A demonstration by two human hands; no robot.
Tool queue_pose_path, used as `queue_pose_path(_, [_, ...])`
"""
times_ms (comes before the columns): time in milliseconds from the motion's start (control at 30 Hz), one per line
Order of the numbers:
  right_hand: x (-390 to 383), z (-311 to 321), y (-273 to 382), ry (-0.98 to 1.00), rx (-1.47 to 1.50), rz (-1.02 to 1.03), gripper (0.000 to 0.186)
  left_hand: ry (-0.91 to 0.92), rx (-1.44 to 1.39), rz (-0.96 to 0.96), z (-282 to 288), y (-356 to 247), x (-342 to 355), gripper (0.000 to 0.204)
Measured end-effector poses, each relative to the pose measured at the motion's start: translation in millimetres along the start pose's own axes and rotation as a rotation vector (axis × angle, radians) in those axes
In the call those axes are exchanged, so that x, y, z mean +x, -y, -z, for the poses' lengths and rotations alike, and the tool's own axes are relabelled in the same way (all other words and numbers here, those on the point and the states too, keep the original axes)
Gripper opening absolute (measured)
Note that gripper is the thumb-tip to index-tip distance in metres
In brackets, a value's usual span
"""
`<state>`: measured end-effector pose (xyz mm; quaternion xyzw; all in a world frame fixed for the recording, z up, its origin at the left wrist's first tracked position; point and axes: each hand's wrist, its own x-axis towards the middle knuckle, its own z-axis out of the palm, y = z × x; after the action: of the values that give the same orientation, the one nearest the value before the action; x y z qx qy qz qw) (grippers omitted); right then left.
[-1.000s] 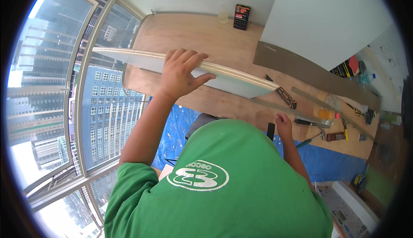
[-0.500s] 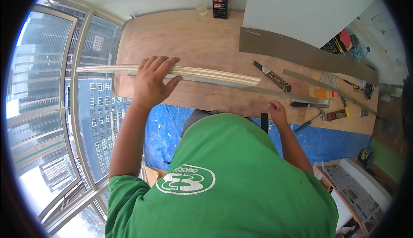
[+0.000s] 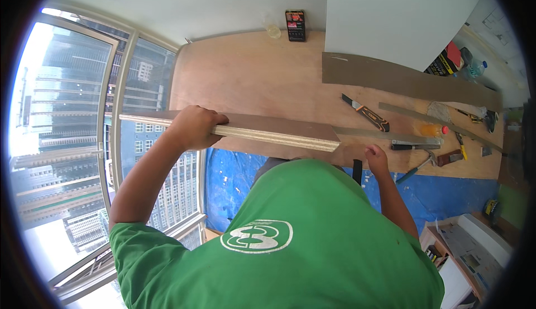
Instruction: The person cuts a white laminated board using a utility knife and a metal ruler, then files the edges with a hand file and taps the board with a hammer. The person flips the board and repeats cutting and filing on the opposite side.
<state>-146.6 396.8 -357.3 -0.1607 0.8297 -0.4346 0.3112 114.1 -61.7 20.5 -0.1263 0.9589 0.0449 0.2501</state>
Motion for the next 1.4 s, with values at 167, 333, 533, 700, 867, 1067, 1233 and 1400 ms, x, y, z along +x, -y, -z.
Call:
queue_pose_path(167, [-2.0, 7.0, 4.1, -0.033, 0.015, 0.017, 0.022, -0.187, -0.255, 0.131, 47.3, 23.8, -33.8, 0.025])
queue_pose_path(333, [-1.3, 7.5, 13.7, -0.026, 0.07, 0.039, 0.024, -0.554, -0.573, 0.233, 84.2, 52.2, -103.7, 0.021])
queue_pose_path(533, [17.7, -22.6, 75.8, 0.313, 0.043, 0.136, 0.022, -1.118, -0.791, 0.558, 98.0, 55.0, -150.7, 0.045])
queue_pose_path(700, [25.4, -113.3, 159.3, 0.8, 0.113, -0.018, 0.039, -1.248, -1.109, 0.594, 109.9, 54.2, -140.0, 0.057])
queue_pose_path(867, [16.7, -192.5, 215.7, 1.17, 0.373, -0.737, 0.083, -1.339, -1.364, 0.663, 105.0, 63.6, -119.6, 0.053])
queue_pose_path(1067, [-7.2, -228.7, 250.3, 1.209, 0.803, -0.758, 0.068, -1.403, -1.454, 0.715, 91.4, 84.5, -104.4, 0.055])
queue_pose_path(1233, [-0.7, -222.9, 254.3, 1.022, 0.837, -0.694, 0.052, -1.44, -1.425, 0.79, 84.8, 102.3, -96.0, 0.055])
queue_pose_path(1400, [32.9, -212.0, 257.8, 0.82, 1.028, -0.691, 0.05, -1.505, -1.426, 0.758, 82.1, 133.0, -69.1, 0.053])
